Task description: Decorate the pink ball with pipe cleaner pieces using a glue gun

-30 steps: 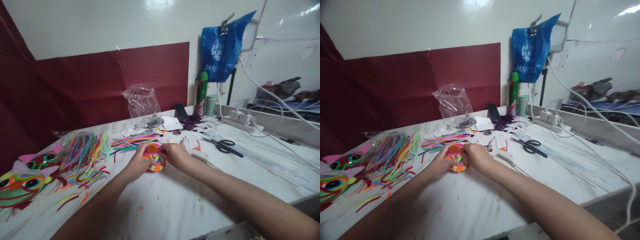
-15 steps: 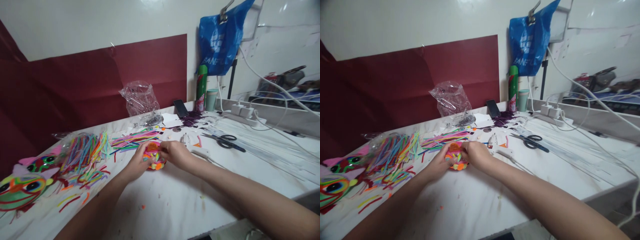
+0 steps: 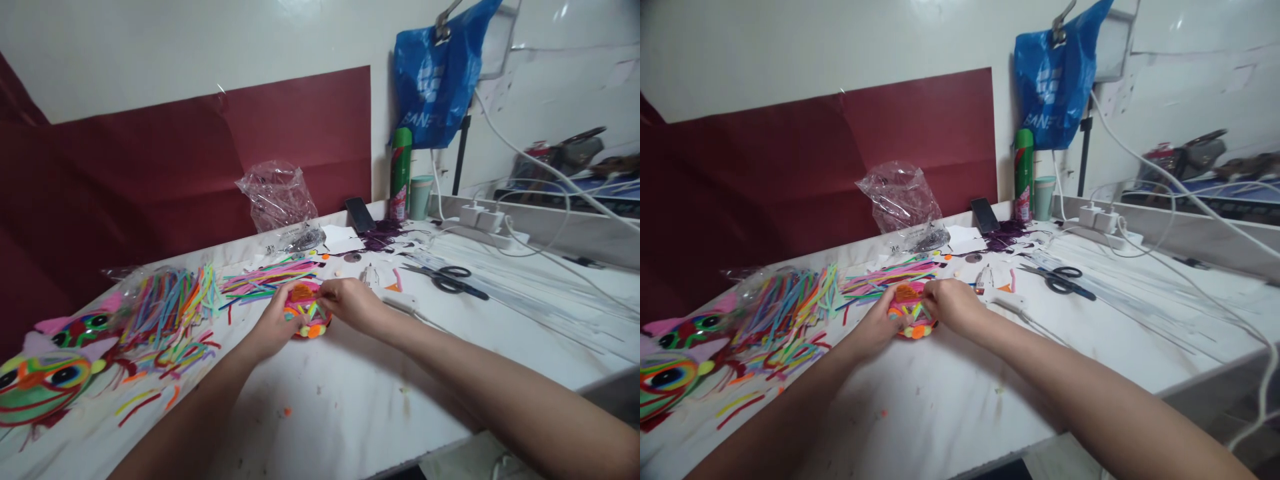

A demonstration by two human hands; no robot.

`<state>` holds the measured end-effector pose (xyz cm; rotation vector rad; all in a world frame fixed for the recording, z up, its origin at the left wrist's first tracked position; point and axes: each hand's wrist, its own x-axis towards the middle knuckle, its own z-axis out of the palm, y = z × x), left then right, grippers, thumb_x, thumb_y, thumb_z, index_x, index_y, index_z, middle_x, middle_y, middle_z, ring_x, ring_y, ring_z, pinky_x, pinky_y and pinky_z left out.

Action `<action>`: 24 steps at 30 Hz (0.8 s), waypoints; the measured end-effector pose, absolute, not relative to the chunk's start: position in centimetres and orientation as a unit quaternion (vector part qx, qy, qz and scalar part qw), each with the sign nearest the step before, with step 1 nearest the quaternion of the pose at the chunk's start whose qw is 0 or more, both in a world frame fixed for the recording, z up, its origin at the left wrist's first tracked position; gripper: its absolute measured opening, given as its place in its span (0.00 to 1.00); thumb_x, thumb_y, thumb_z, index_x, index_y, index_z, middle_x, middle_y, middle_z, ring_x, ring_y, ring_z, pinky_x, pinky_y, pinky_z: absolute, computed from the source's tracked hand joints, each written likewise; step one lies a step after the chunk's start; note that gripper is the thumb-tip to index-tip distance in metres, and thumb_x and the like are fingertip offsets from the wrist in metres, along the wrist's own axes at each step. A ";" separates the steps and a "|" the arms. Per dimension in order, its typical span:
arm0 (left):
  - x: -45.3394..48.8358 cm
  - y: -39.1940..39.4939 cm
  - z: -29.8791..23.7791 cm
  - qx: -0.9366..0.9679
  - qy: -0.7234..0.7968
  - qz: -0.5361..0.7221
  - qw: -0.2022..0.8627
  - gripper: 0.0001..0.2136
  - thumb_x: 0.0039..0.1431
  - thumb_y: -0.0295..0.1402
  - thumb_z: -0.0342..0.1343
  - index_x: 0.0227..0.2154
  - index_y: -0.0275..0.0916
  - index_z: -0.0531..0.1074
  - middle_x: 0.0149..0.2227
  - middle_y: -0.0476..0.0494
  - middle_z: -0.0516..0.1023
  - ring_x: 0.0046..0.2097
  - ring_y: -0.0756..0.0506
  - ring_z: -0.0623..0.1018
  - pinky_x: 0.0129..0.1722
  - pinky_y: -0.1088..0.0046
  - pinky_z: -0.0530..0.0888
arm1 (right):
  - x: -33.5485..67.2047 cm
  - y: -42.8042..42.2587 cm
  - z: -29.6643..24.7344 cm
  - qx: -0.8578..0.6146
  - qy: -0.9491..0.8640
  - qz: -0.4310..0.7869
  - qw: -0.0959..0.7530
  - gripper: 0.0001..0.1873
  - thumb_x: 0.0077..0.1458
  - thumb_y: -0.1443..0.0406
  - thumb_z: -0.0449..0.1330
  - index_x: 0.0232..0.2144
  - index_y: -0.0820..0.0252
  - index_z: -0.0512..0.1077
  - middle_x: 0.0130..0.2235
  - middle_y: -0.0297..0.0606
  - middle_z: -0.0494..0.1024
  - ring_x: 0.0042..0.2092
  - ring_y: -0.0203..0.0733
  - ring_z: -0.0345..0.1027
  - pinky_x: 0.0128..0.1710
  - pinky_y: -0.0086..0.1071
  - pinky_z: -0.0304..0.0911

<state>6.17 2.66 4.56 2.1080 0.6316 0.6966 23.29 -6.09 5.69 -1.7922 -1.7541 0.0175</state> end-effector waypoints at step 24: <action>6.2 2.7 4.5 0.825 0.253 0.282 0.420 0.27 0.51 0.32 0.57 0.55 0.40 0.60 0.55 0.40 0.70 0.56 0.39 0.69 0.56 0.61 0.64 | 23.8 -5.8 5.4 -0.646 -0.688 0.028 0.329 0.08 0.54 0.70 0.58 0.34 0.60 0.77 0.29 0.37 0.80 0.29 0.36 0.70 0.28 0.25 0.56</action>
